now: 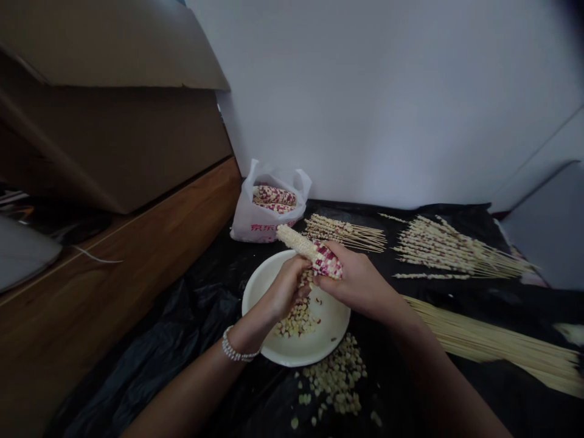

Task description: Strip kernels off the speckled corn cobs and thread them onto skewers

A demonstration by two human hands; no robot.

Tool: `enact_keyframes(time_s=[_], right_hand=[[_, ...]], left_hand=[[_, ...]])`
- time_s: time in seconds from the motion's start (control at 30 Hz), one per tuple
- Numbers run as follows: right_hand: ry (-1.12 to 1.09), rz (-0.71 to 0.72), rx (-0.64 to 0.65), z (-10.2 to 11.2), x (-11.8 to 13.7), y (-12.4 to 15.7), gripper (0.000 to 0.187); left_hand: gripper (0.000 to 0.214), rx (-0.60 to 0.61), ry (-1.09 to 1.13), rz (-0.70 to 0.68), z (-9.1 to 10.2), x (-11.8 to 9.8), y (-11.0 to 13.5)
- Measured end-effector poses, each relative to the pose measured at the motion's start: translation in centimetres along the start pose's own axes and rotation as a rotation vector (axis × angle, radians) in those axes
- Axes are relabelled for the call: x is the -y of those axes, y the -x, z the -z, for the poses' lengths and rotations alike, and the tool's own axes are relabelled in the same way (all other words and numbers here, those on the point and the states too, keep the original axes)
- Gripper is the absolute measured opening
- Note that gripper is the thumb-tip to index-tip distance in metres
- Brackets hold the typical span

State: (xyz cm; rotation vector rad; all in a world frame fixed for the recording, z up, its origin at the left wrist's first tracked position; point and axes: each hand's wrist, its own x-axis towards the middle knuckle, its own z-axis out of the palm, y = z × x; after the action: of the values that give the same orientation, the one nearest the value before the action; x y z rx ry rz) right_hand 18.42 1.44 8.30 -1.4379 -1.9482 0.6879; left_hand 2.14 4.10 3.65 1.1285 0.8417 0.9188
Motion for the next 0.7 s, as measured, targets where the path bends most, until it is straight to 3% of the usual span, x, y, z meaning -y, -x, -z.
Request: enact_keyframes(time_s=[0.1,0.33,0.53,0.7], right_hand=[[0.091,0.035,-0.054,-0.1,-0.2,0.0,0.032],[0.242,0.120,-0.151,-0.2,-1.3,-0.2,0.041],[0.326,0.195,-0.268,-0.7,-1.9,-0.1,0.053],[0.412,0.186,-0.308,-0.8,-1.6,0.0,0.053]], left_hand=[[0.019,-0.062,-0.099,-0.096,0.2,0.0,-0.4],[0.018,-0.025,-0.059,-0.156,-0.2,-1.2,0.0],[0.021,-0.107,0.026,0.033,-0.2,-2.1,0.4],[0.026,-0.062,0.123,0.090,-0.3,-2.4,0.4]])
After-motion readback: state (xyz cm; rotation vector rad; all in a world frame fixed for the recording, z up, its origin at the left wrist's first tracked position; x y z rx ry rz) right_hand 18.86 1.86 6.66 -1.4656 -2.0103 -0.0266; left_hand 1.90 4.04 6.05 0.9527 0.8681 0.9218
